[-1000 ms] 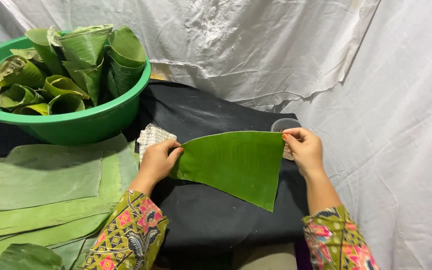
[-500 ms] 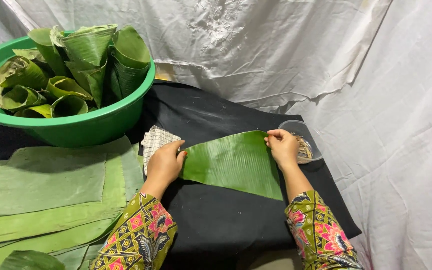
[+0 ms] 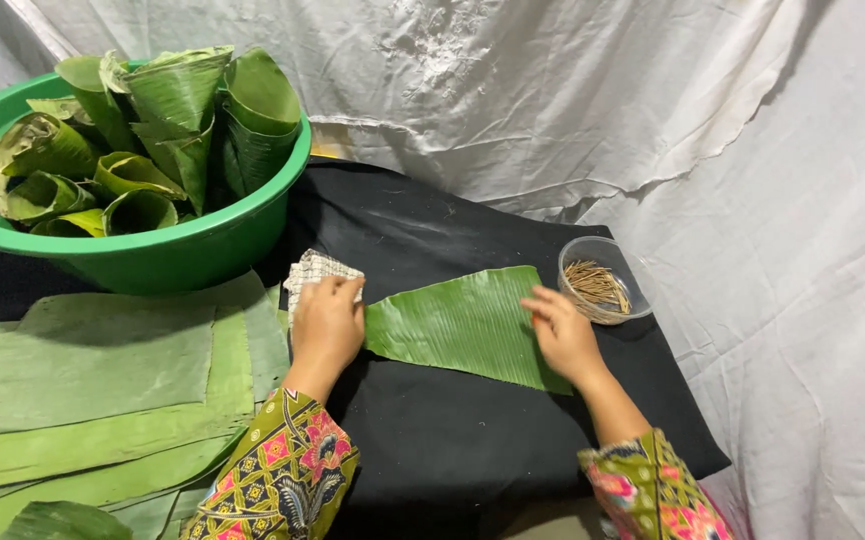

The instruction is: Cleaning banana leaves with a cloth and folding them into cone shapes secured with toothpicks

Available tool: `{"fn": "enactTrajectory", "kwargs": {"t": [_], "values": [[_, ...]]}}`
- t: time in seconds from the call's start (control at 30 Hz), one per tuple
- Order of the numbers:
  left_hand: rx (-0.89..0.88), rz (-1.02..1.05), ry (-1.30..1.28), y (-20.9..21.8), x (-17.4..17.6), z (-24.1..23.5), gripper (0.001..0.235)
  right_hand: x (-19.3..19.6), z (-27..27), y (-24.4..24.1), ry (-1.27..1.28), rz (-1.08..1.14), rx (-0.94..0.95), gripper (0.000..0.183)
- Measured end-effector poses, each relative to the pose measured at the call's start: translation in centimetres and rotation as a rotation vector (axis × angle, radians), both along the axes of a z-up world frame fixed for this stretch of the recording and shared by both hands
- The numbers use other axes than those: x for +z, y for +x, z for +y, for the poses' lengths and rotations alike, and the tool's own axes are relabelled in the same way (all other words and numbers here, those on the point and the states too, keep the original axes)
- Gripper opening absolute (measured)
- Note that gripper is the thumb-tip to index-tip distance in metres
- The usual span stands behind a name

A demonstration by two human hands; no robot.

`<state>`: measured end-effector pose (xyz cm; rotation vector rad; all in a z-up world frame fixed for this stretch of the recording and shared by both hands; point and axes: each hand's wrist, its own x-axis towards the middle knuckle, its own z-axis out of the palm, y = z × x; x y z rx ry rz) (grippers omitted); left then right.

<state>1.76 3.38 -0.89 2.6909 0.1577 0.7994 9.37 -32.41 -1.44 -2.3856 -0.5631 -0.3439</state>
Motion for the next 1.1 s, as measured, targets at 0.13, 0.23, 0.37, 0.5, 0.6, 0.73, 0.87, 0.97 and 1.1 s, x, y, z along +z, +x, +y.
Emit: {"fn": "enactTrajectory", "kwargs": {"t": [0.13, 0.23, 0.37, 0.5, 0.6, 0.73, 0.87, 0.97, 1.1], "values": [[0.211, -0.123, 0.153, -0.3, -0.5, 0.8, 0.042, 1.2, -1.1, -4.0, -0.157, 0.123, 0.018, 0.04], [0.328, 0.021, 0.093, 0.0, -1.6, 1.7, 0.061, 1.2, -1.6, -4.9, -0.442, 0.294, -0.018, 0.05], [0.334, 0.261, 0.023, 0.0, -1.1, 2.2, 0.066, 1.2, -0.9, -5.7, -0.478, 0.321, -0.031, 0.054], [0.261, 0.359, -0.091, 0.7, -1.6, 3.1, 0.063, 1.1, -0.7, -5.8, -0.494, 0.307, -0.041, 0.054], [0.229, 0.284, -0.164, 0.5, -1.1, 2.6, 0.059, 1.3, -0.5, -6.0, -0.488, 0.316, -0.048, 0.054], [0.241, 0.199, -0.255, -1.3, 1.2, 1.5, 0.057, 1.2, -0.6, -5.9, -0.482, 0.31, -0.056, 0.053], [0.259, 0.08, -0.243, -1.9, 2.2, 1.3, 0.054, 0.7, -0.8, -5.6, -0.475, 0.295, -0.058, 0.053], [0.269, -0.039, -0.212, -2.1, 2.6, 1.7, 0.052, 0.9, -0.8, -5.9, -0.47, 0.285, -0.063, 0.054], [0.288, -0.247, -0.187, -2.9, 4.2, 1.5, 0.053, 0.7, -0.8, -6.0, -0.44, 0.262, -0.062, 0.052]]}}
